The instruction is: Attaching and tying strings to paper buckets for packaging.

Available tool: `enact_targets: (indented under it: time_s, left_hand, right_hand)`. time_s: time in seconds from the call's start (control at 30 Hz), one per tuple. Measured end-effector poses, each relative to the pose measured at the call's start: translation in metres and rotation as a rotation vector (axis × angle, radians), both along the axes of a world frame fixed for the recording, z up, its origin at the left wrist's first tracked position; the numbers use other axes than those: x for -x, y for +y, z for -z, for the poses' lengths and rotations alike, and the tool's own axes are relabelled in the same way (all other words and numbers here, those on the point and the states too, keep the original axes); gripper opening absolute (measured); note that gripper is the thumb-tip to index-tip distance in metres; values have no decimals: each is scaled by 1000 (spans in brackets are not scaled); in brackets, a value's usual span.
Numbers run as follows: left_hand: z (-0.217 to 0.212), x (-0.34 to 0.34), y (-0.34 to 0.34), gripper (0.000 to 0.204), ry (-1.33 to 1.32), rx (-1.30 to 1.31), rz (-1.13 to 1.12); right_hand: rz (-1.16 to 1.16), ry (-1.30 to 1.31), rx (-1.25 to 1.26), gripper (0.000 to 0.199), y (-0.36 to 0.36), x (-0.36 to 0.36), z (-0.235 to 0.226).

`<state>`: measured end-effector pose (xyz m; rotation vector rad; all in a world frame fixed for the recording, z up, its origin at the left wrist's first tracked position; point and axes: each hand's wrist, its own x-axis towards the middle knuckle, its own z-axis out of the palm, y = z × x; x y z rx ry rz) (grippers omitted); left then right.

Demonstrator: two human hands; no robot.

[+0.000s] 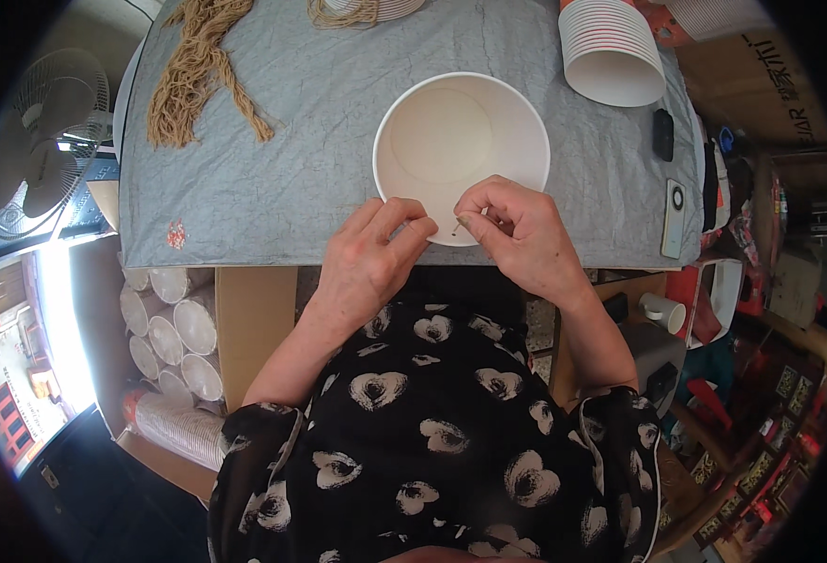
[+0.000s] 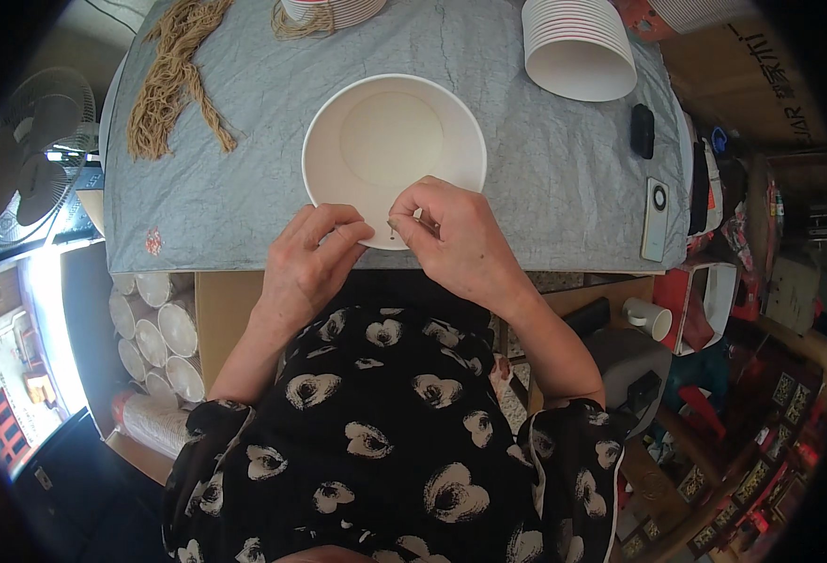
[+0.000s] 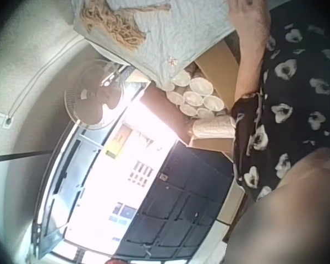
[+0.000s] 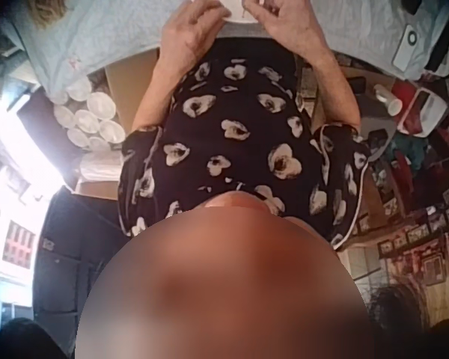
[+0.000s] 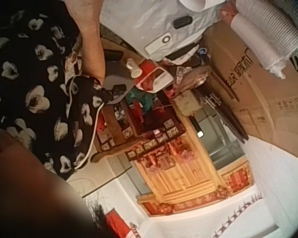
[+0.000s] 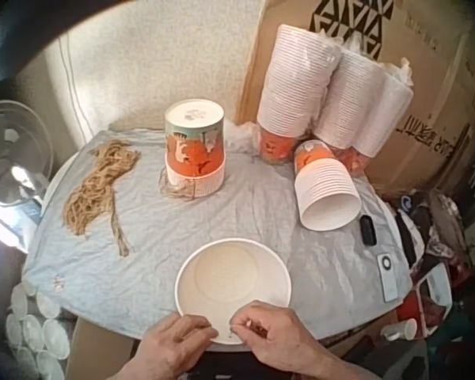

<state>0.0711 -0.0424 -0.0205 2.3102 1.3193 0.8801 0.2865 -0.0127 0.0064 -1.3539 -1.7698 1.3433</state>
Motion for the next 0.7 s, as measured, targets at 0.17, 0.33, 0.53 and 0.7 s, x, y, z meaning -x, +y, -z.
enact_targets:
  time_s: [0.17,0.33,0.53,0.7]
  left_hand:
    - [1,2,0,28,-20,19,6]
    - [0,2,2,27,-33,28,22]
    - [-3,1,5,27,-38,57,33]
    - [-5,-1,11,26,-28,84,42]
  right_hand:
    - [-4,-16,-19,2,-1,2,-1]
    - [-9,-64,-25,2,0,4,-4]
    - [20,-131,-50,6,0,7,-4]
    - [24,-184,-151,8,4,8,-6]
